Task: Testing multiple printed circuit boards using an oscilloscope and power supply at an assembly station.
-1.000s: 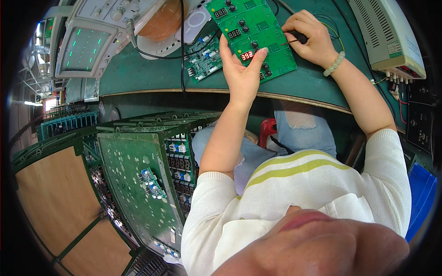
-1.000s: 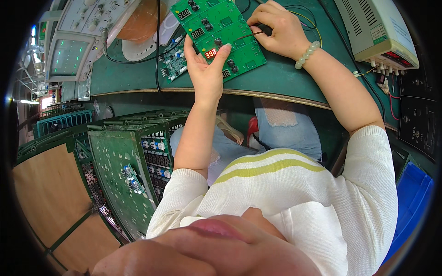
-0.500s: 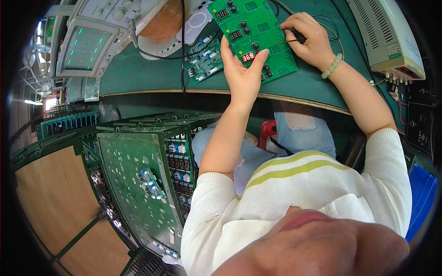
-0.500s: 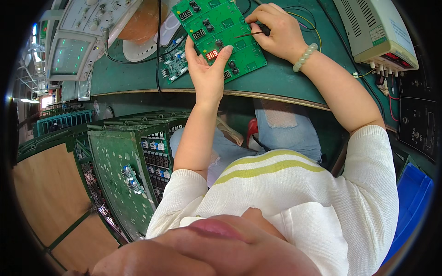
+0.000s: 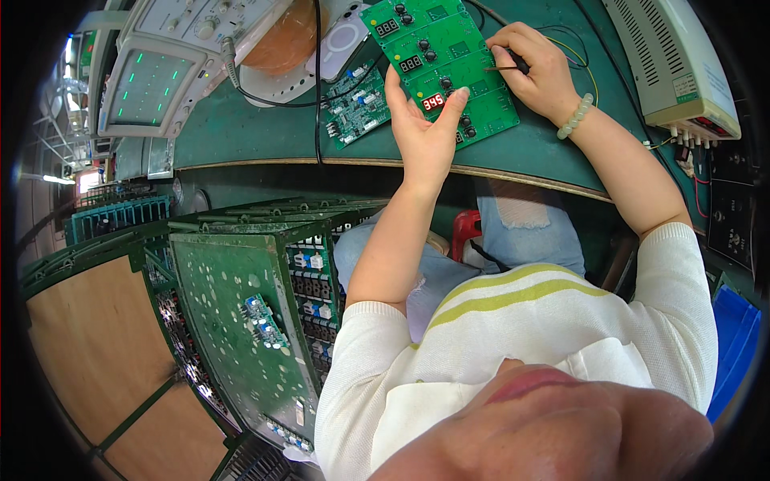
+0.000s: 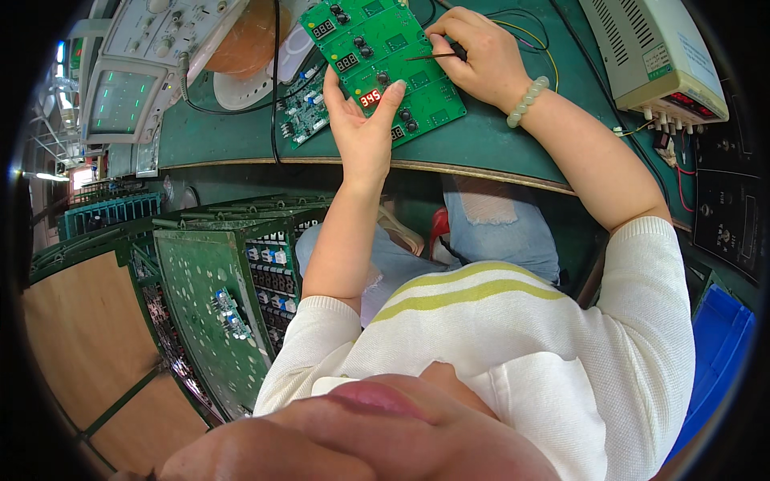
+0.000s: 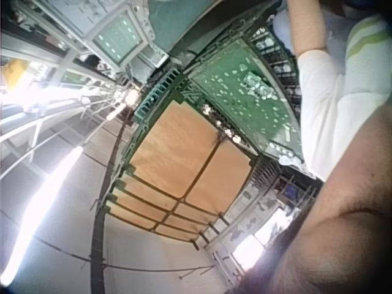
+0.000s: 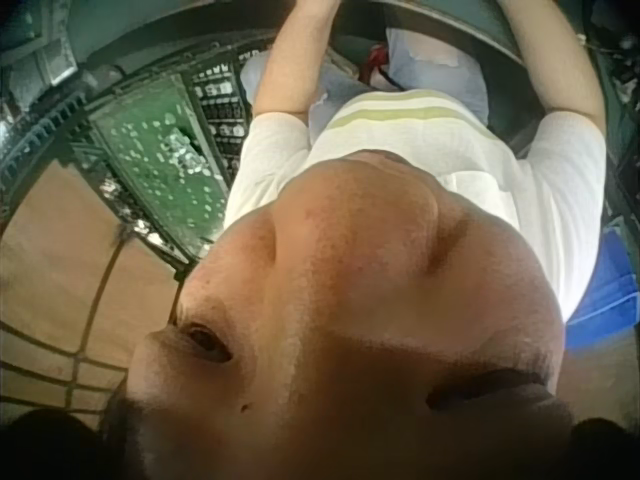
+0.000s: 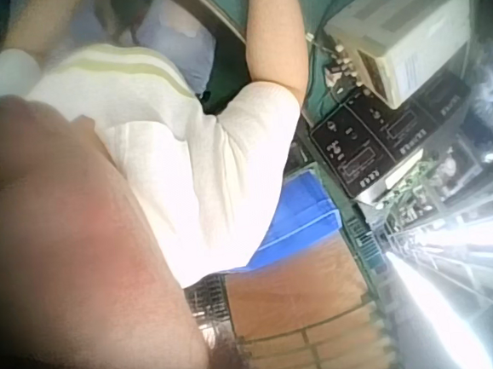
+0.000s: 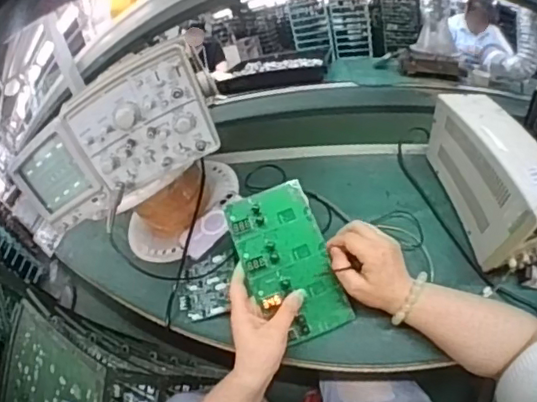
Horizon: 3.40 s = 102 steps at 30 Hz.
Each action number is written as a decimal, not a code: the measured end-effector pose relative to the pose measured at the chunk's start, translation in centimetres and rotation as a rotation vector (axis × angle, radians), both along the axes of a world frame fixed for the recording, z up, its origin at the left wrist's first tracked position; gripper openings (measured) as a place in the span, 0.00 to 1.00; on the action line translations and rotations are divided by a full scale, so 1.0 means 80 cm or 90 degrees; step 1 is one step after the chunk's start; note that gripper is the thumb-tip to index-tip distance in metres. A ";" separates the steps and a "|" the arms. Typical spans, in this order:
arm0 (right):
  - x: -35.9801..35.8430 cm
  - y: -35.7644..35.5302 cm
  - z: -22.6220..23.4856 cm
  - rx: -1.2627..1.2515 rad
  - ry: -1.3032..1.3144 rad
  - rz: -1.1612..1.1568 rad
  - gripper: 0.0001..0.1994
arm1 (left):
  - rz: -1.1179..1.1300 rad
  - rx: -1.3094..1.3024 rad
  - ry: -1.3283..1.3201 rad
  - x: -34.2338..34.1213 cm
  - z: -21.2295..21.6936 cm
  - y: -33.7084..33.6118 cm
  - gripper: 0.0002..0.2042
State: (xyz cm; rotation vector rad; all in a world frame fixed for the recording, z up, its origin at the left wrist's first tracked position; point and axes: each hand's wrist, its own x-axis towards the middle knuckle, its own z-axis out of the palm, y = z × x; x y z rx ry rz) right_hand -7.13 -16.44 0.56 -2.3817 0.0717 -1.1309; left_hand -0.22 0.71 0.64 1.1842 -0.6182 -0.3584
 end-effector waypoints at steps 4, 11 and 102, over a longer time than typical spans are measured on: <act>-0.003 0.003 -0.003 0.071 0.033 -0.005 0.07 | -0.013 -0.001 0.009 -0.003 -0.002 -0.001 0.39; -0.003 0.010 0.006 0.132 0.118 -0.073 0.18 | -0.028 0.014 -0.016 -0.005 0.005 -0.006 0.43; -0.001 0.025 0.008 0.128 0.079 -0.055 0.29 | 0.006 0.063 -0.136 -0.007 -0.004 -0.006 0.44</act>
